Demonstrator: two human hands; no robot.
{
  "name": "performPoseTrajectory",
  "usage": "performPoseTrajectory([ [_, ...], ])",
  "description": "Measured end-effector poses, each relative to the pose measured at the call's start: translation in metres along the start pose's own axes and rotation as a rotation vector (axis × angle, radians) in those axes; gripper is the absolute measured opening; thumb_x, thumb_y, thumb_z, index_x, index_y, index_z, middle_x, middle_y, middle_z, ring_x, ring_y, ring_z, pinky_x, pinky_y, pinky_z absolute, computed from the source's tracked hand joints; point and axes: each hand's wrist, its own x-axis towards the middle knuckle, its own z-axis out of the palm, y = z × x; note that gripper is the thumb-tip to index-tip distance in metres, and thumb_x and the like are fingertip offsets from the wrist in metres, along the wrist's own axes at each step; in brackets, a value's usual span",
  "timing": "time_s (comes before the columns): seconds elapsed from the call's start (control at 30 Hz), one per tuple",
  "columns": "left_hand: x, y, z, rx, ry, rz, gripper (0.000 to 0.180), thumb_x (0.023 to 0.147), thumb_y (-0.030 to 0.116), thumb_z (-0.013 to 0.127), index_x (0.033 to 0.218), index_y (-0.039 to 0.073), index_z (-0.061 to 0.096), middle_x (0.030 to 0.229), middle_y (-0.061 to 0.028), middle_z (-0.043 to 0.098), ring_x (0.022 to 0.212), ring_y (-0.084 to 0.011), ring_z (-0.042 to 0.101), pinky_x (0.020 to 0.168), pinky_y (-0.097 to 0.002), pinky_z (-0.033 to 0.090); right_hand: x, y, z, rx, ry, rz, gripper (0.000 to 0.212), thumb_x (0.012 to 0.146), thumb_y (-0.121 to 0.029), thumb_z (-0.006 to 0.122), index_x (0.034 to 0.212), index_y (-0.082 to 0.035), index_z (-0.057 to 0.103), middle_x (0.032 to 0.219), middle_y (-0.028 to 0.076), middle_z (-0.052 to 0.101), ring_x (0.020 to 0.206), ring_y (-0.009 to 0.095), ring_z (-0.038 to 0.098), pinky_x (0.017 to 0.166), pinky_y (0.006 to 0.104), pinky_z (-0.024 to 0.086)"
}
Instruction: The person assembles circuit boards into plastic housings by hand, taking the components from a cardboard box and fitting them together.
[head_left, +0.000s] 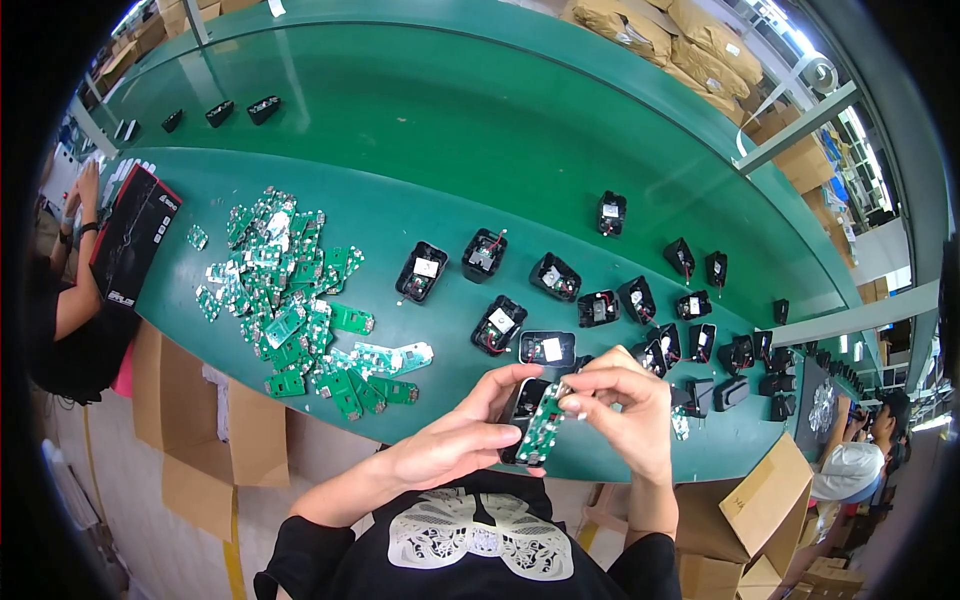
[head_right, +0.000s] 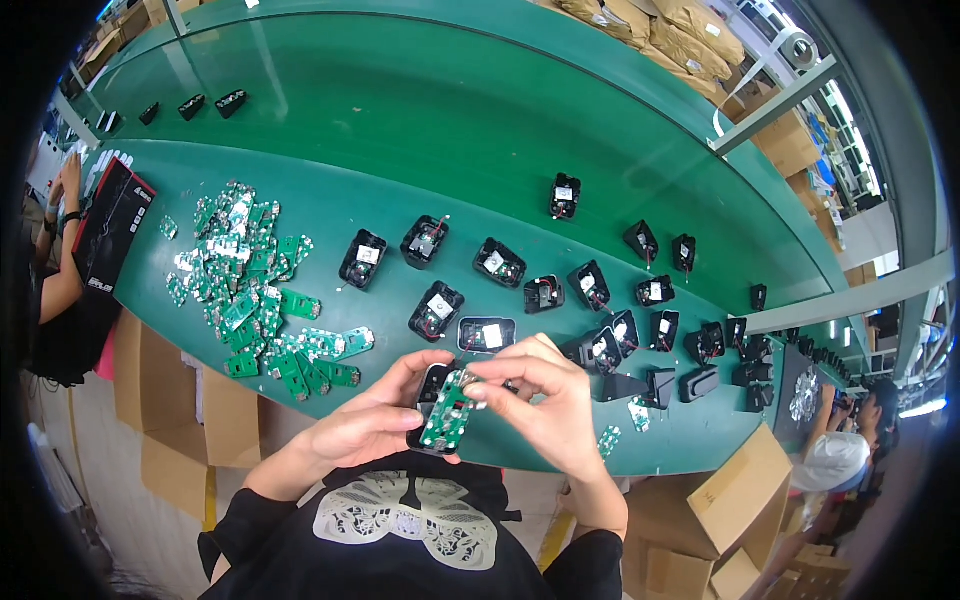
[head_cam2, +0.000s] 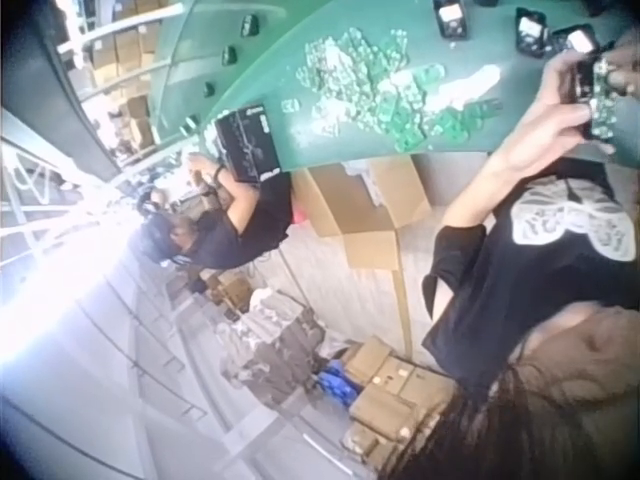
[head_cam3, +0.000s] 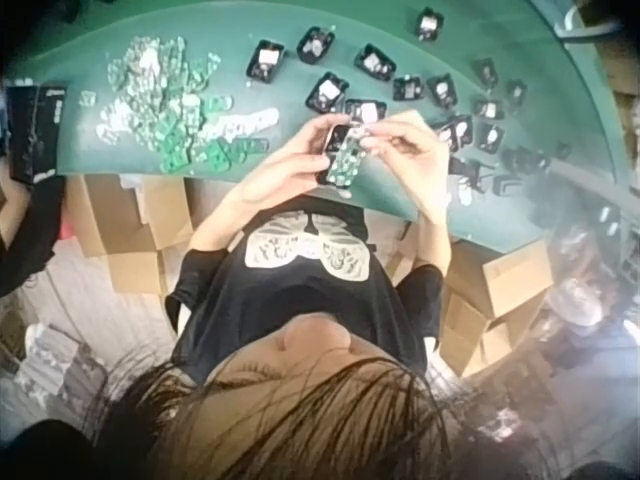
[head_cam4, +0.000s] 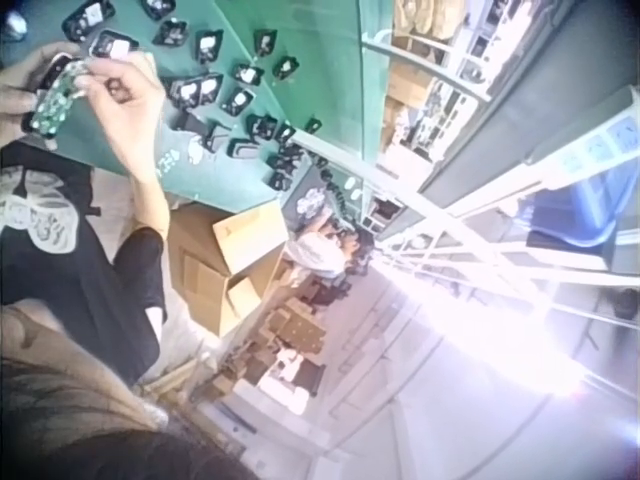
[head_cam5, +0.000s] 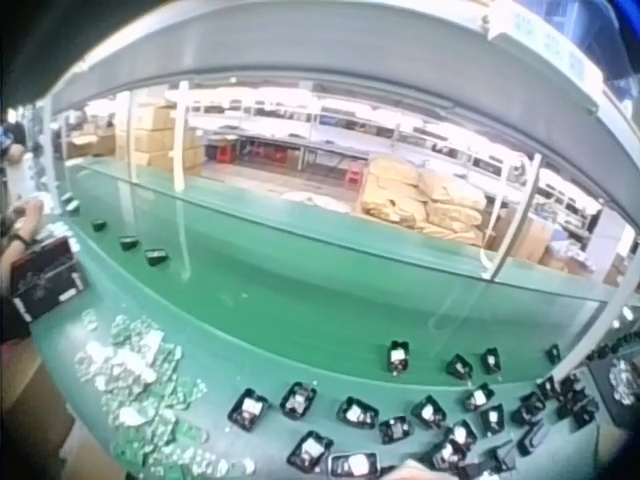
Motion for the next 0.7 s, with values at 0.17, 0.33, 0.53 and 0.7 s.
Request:
performPoseTrajectory([
  [0.17, 0.001, -0.003, 0.003, 0.073, 0.053, 0.054, 0.059, 0.084, 0.007, 0.047, 0.134, 0.009, 0.016, 0.127, -0.0116, 0.029, 0.112, -0.0217, 0.043, 0.087, -0.0482, 0.046, -0.002, -0.010, 0.006, -0.425, 0.027, -0.292, 0.021, 0.063, -0.007, 0.076, 0.083, -0.009, 0.070, 0.071, -0.002, 0.059, 0.065, 0.009, 0.046, 0.043, 0.0208, 0.034],
  [0.33, 0.001, -0.008, 0.011, 0.409, 0.104, 0.198, 0.054, 0.087, 0.005, 0.044, 0.133, 0.007, 0.016, 0.125, -0.0130, 0.031, 0.110, -0.0225, 0.044, 0.082, -0.0421, 0.050, -0.001, -0.011, 0.006, -0.501, 0.034, -0.370, 0.021, 0.062, -0.008, 0.076, 0.082, -0.009, 0.070, 0.069, -0.002, 0.059, 0.063, 0.010, 0.046, 0.043, 0.0221, 0.034],
  [0.53, -0.002, -0.021, 0.002, 0.839, 0.253, 0.427, 0.049, 0.089, 0.004, 0.039, 0.130, -0.002, 0.014, 0.122, -0.0200, 0.042, 0.111, -0.0247, 0.045, 0.094, -0.0361, 0.035, -0.006, -0.016, 0.016, -0.242, 0.020, -0.043, 0.040, 0.064, -0.005, 0.075, 0.102, -0.005, 0.062, 0.102, 0.006, 0.056, 0.081, 0.011, 0.055, 0.054, 0.0206, 0.049],
  [0.7, 0.006, -0.030, -0.004, 0.972, 0.291, 0.637, 0.048, 0.087, 0.002, 0.040, 0.128, 0.000, 0.014, 0.114, -0.0220, 0.047, 0.103, -0.0261, 0.050, 0.091, -0.0366, 0.037, -0.018, -0.003, 0.022, 0.057, -0.178, 0.123, 0.041, 0.080, -0.006, 0.062, 0.119, -0.007, 0.052, 0.112, 0.008, 0.054, 0.096, 0.014, 0.055, 0.071, 0.0254, 0.051],
])
